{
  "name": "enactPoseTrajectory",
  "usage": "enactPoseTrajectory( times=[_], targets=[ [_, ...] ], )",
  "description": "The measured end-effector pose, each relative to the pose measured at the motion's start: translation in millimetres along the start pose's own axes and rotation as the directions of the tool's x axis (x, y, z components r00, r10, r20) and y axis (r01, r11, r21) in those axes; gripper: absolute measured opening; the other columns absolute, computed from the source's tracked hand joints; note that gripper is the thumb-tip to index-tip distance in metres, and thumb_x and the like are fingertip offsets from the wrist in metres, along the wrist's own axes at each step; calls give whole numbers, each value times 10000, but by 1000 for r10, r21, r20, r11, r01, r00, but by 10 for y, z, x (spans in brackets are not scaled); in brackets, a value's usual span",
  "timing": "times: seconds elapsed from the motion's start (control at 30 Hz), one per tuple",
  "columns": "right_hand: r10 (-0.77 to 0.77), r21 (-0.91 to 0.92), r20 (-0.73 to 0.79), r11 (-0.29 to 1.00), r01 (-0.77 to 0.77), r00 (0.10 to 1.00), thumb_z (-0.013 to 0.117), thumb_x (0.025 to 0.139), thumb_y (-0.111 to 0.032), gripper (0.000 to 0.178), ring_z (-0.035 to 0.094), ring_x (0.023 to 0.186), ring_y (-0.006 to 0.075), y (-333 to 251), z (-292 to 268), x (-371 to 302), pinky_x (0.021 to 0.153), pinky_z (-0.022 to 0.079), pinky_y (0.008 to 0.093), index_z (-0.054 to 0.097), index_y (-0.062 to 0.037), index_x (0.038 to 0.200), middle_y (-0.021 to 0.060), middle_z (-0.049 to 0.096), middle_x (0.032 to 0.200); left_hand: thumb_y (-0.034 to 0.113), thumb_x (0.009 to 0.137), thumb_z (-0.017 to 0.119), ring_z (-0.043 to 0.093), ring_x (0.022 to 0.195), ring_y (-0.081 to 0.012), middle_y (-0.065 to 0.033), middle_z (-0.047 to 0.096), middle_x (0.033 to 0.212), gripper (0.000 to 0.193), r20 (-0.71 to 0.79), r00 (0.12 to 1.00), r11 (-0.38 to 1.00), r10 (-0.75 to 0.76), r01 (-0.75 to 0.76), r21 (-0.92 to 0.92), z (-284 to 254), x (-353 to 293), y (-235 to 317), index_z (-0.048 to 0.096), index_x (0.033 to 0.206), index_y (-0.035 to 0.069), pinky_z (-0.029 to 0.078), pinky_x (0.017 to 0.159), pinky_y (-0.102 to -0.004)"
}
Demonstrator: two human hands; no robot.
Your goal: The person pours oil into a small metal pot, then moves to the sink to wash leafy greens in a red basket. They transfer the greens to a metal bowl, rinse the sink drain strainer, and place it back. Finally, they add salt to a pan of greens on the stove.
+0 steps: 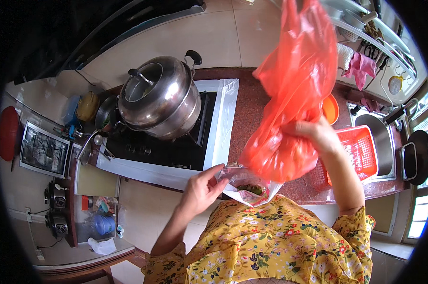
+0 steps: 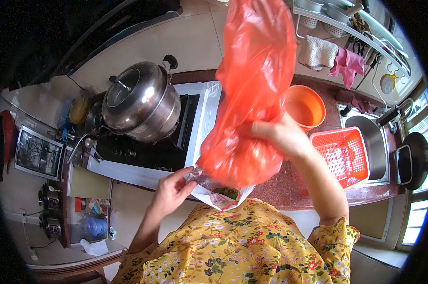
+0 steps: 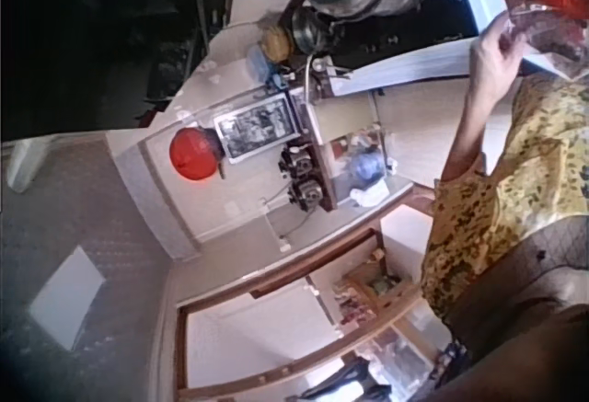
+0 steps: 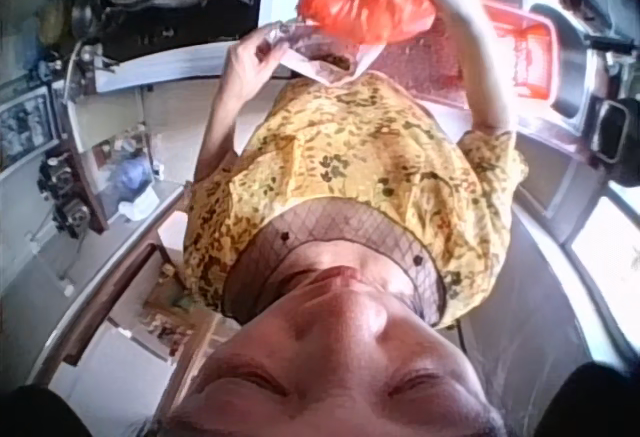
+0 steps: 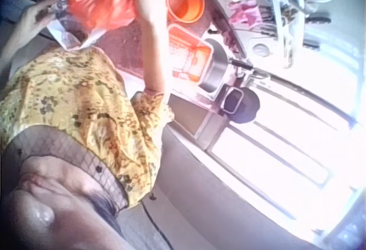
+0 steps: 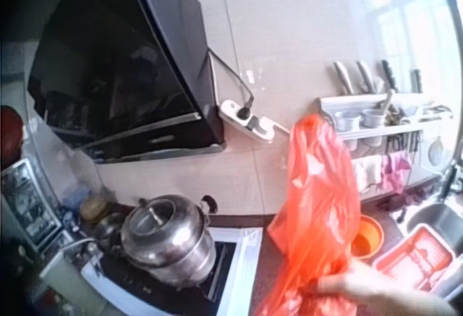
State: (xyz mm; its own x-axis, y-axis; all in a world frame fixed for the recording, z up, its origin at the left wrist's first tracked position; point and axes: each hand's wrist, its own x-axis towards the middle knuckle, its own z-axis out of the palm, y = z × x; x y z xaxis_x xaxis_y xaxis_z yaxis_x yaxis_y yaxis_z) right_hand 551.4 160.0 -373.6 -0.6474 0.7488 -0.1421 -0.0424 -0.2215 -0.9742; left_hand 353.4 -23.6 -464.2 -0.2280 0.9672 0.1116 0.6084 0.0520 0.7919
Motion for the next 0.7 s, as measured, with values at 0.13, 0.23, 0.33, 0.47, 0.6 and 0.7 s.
enactPoseTrajectory(
  times=[0.13, 0.23, 0.33, 0.47, 0.6, 0.7],
  targets=[
    [-154, -61, 139, 985, 164, 978, 654, 713, -96, 438, 542, 884, 155, 229, 208, -151, 794, 430, 304, 466, -21, 1102, 57, 564, 975, 67, 778, 555, 564, 510, -182, -179, 551, 632, 250, -148, 989, 999, 3, -8, -38, 252, 72, 54, 542, 1017, -7, 432, 479, -275],
    [-147, -240, 257, 948, 210, 955, 657, 752, -237, 399, 528, 871, 135, 297, 270, -157, 797, 395, 256, 511, -26, 1057, 37, 587, 935, 15, 749, 506, 579, 498, -214, -185, 557, 608, 240, -131, 984, 986, -118, 100, -137, 247, 170, 18, 558, 981, -16, 449, 487, -287],
    [-156, -465, 394, 816, 343, 906, 616, 768, -171, 285, 570, 819, 177, 420, 181, -128, 751, 447, 303, 527, -3, 981, 116, 597, 851, 28, 776, 493, 524, 419, -138, -110, 546, 552, 195, -106, 974, 967, -199, 178, -182, 196, 263, 20, 574, 947, -25, 412, 409, -254],
    [42, -837, 440, 381, 392, 897, 545, 770, -187, 187, 594, 730, 300, 444, 184, -133, 677, 475, 367, 560, -33, 875, 185, 594, 759, 41, 805, 472, 460, 367, -80, -33, 515, 508, 148, -67, 968, 927, -240, 209, -311, 164, 385, 39, 582, 868, -35, 371, 352, -225],
    [202, -936, 349, 20, 352, 915, 508, 756, -207, 188, 594, 683, 332, 684, 302, -67, 634, 483, 407, 587, -40, 721, 177, 587, 658, 76, 816, 512, 474, 439, -71, -16, 534, 623, 126, -55, 984, 792, -171, 104, -601, 337, 398, -196, 531, 921, 9, 375, 372, -221],
    [330, -919, 392, 107, 379, 859, 573, 727, -277, 277, 594, 741, 330, 458, 332, -68, 665, 480, 398, 575, -16, 819, 187, 594, 719, 73, 817, 509, 475, 469, -60, -6, 533, 706, 154, -69, 991, 836, -112, 57, -546, 340, 410, -235, 492, 967, 45, 362, 370, -212]
  ],
)
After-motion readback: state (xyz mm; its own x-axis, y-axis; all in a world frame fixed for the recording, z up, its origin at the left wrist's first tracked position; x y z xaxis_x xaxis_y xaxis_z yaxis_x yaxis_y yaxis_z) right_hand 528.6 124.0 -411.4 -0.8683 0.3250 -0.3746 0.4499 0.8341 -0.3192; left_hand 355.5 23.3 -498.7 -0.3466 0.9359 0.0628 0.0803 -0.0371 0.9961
